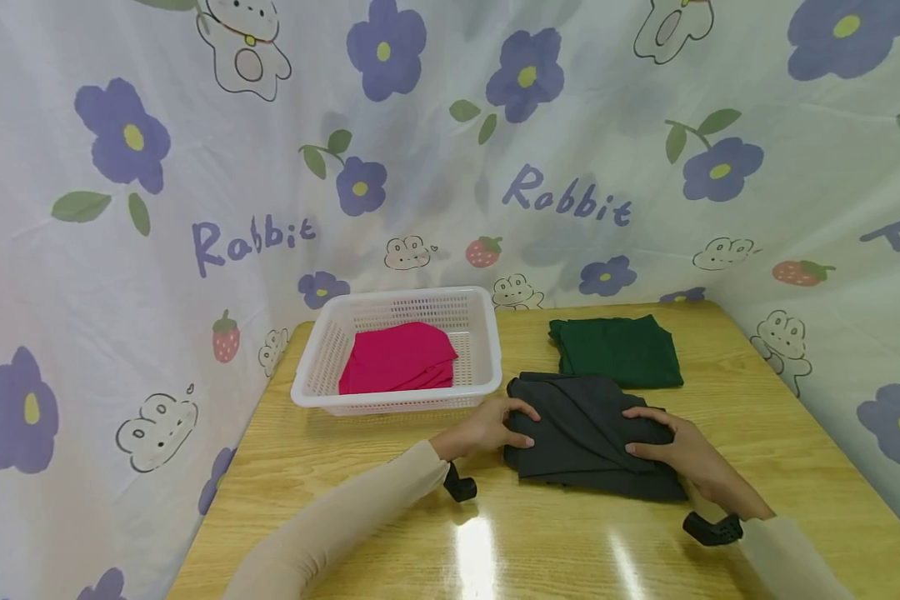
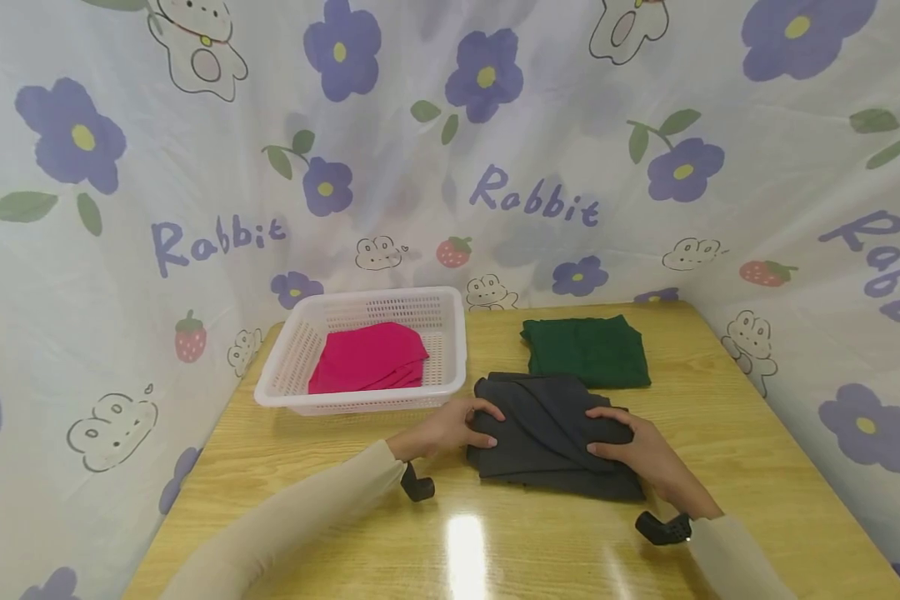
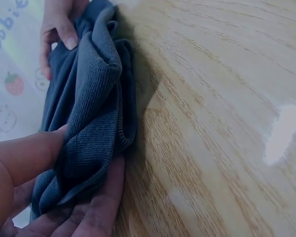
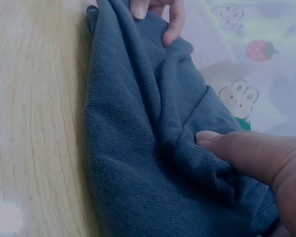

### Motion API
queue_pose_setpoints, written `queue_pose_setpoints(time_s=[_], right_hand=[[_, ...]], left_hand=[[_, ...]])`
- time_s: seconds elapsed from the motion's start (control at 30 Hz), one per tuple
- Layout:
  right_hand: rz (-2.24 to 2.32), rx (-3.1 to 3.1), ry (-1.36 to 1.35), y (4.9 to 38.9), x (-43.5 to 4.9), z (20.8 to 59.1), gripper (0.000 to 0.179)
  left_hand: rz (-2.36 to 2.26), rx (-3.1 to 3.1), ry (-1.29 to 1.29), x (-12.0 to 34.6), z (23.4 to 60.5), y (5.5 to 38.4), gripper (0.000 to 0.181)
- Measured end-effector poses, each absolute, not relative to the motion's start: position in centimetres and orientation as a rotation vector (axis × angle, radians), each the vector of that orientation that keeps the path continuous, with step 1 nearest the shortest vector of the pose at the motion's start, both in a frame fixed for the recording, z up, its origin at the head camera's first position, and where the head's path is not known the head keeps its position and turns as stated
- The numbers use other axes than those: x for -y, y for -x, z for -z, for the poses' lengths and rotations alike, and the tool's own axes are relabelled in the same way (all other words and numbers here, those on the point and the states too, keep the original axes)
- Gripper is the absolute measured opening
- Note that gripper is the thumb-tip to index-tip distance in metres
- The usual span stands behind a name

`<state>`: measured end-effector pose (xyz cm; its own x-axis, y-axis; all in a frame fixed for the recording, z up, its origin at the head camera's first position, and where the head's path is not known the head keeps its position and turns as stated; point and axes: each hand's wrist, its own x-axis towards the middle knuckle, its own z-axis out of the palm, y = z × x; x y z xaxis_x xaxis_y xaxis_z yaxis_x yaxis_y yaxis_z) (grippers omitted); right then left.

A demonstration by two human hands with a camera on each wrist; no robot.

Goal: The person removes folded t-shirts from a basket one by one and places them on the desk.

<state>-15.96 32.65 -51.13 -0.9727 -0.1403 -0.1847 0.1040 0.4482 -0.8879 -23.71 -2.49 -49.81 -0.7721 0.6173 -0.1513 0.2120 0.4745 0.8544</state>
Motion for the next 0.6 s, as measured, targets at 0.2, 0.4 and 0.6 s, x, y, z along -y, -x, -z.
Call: queue_pose_setpoints(time_s=[0.2,0.4,0.6], right_hand=[[1.524,-2.493,0.032,16.2,-32.6,51.3,0.071],[1.490,-2.537,0.093,16.1,-32.4,50.8,0.068],[1.406,-2.577,0.180,16.2,-33.2,49.9,0.064]], left_hand=[[-1.223,-2.280,-0.683,2.6,49.6,23.7,0.033],[-1.176,-2.309,-0.717,2.7,49.5,23.7,0.033],[-1.132,-2.278,-0.805,3.2,49.3,23.5,0.038]])
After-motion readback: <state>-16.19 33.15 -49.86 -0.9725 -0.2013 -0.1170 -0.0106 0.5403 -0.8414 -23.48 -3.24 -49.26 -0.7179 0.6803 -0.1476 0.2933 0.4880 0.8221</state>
